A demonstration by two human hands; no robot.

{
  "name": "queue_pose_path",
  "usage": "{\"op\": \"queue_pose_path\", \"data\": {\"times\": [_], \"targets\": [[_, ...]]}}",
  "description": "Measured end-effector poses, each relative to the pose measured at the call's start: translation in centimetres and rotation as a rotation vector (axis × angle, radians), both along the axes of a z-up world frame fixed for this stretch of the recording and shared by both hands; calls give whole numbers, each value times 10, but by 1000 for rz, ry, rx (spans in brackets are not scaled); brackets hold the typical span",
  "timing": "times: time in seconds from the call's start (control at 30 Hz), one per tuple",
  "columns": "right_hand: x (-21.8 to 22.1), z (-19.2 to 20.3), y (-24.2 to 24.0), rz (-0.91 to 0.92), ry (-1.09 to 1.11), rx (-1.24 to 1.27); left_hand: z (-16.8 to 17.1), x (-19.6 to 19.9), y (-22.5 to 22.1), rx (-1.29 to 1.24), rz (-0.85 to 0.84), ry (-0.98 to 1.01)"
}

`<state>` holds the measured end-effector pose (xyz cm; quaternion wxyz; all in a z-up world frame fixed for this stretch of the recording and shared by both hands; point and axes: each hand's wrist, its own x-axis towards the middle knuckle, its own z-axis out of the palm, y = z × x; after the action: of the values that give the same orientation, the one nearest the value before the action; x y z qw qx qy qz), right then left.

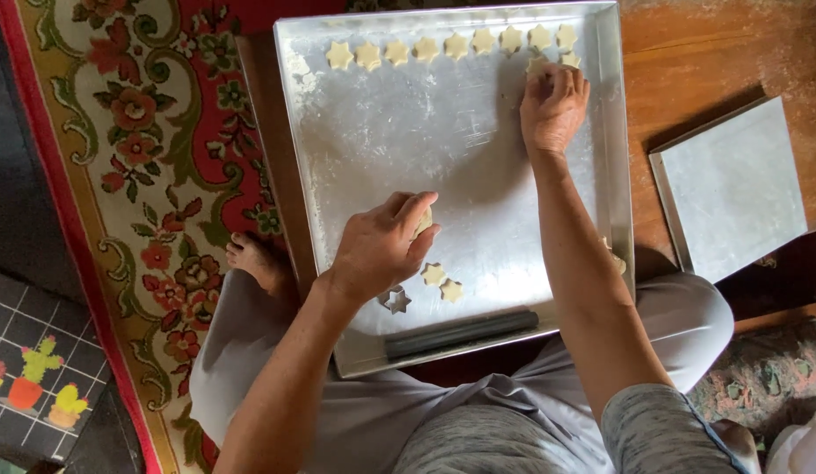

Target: Cutting star-shaped pieces from dough using a cookie cutter and rolling out dough with a rolling pin on a baking tray.

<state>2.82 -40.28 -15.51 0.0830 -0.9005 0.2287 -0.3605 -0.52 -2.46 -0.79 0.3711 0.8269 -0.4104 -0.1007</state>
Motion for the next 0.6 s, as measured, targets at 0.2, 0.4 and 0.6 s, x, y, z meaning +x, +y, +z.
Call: {"op": "queue_pose_path", "data": {"times": [0.2,0.4,0.6], "targets": [[-2,9,5,-6,-21,48,-3,-1,-1,-18,-13,-2],[-34,-5,2,61,-166,-258,-27,-8,7,103,-17,-83],[-136,67,110,804,290,270,-4,4,12,33,26,-108]]}}
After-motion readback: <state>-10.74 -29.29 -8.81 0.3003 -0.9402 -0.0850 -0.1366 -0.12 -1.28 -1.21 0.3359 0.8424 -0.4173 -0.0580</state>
